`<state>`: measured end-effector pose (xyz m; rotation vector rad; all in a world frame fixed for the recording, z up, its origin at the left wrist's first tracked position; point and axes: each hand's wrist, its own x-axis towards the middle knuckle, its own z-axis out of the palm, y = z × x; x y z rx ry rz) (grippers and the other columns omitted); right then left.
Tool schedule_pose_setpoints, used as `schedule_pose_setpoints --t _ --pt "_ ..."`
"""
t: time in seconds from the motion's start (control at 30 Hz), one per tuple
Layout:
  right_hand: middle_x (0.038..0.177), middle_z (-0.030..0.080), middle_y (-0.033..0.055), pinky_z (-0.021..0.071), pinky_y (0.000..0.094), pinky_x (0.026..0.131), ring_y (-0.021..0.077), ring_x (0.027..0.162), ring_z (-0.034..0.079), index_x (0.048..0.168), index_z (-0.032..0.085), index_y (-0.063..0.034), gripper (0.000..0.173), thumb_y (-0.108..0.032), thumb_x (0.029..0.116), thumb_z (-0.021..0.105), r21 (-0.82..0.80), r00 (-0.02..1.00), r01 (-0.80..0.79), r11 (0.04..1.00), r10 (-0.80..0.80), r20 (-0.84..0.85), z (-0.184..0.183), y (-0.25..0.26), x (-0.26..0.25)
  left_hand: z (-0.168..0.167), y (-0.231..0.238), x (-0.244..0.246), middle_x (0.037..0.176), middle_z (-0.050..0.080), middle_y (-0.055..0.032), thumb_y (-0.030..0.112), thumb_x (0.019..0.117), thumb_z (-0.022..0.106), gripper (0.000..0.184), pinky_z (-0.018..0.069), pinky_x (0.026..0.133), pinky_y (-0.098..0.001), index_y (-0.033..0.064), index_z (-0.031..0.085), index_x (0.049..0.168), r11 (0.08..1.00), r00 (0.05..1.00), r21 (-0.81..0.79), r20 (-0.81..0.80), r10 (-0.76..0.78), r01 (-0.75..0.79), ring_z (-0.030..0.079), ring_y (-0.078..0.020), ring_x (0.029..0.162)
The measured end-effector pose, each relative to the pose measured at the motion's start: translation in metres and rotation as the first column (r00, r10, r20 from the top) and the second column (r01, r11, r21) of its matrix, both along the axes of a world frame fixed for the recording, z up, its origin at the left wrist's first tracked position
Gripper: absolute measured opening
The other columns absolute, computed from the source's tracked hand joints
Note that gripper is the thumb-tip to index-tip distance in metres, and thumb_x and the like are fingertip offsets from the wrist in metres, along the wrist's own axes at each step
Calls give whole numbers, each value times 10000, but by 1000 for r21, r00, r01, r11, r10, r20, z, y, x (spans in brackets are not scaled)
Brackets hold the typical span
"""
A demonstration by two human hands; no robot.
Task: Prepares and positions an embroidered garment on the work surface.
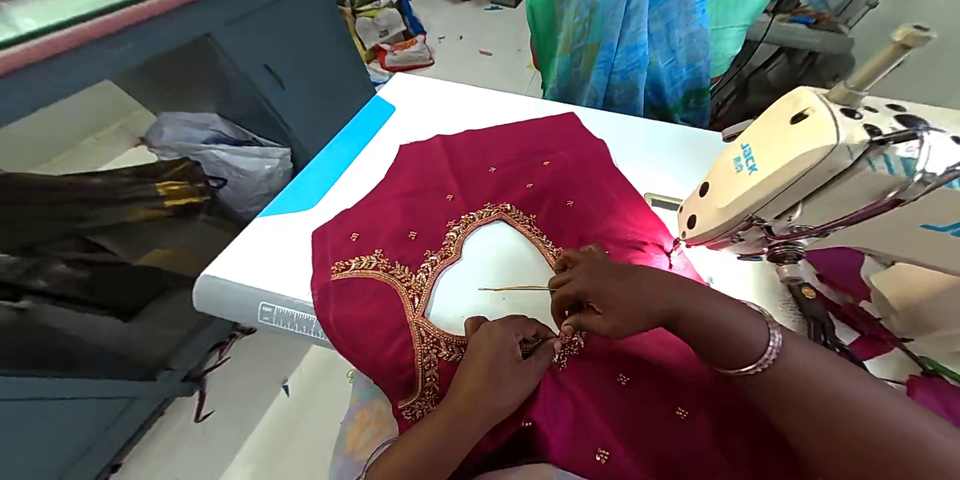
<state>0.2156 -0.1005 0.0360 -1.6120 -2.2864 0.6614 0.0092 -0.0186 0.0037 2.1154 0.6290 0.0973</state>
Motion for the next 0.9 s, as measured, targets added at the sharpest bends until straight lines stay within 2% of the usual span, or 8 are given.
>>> schedule_pose_setpoints --t 0.23,0.37,0.47,0.57,0.63,0.7,0.8,0.9 --pt "859 669 -30 421 508 877 205 934 610 898 768 -170 64 -186 910 708 170 994 -9 985 -10 113 0 -10 -5 4 2 4 919 732 50 254 947 696 137 321 1067 -522 151 785 930 997 998 -40 -23 60 -61 646 -74 960" --pt "919 680 -15 414 524 896 220 994 613 912 750 -159 64 -184 932 694 157 987 47 986 -71 147 -3 -12 -6 11 6 5 969 729 53 302 978 669 174 289 1081 -508 166 775 997 996 996 -83 -86 2 -9 623 -71 1010" --pt "990 685 -24 403 562 932 242 1137 590 931 730 -159 70 -176 943 664 164 984 70 984 -95 150 -6 -12 -4 11 2 4 967 706 50 396 947 701 248 326 1059 -529 180 767 1050 1000 998 1 -54 24 -24 625 -93 993" --pt "1003 690 -25 373 587 983 238 1178 581 909 729 -154 73 -157 930 658 175 984 80 981 -106 144 -5 -11 -7 7 -8 7 836 700 36 362 924 731 221 328 1005 -534 143 759 930 986 992 129 81 97 -107 631 -108 859" --pt "993 704 -9 362 614 1019 234 1152 608 875 734 -141 52 -129 893 687 181 979 87 980 -118 165 -1 -12 -12 6 -10 9 845 719 13 353 965 671 254 337 1000 -521 122 768 923 982 993 162 85 88 -101 642 -121 854" --pt "1013 709 42 333 635 1069 262 1152 618 908 731 -99 73 -128 929 667 106 966 103 989 -124 226 8 -12 -19 9 -10 10 897 746 -32 353 985 621 301 360 1029 -552 95 774 964 984 997 162 55 59 -67 682 -174 906" --pt "1159 685 161 240 675 1134 370 1272 557 1057 706 -8 208 -154 1013 566 -59 966 139 989 -122 227 19 -11 -24 13 -8 12 933 752 -118 315 969 618 311 385 1028 -630 49 777 985 992 999 120 32 41 -44 703 -287 950" --pt "1159 703 173 268 686 1119 392 1262 573 1063 738 -24 206 -175 999 615 -45 976 128 991 -118 185 15 -11 -21 15 -2 13 996 752 -184 267 976 623 304 380 1027 -681 9 768 1045 999 1000 52 -25 -4 5 701 -367 1015"
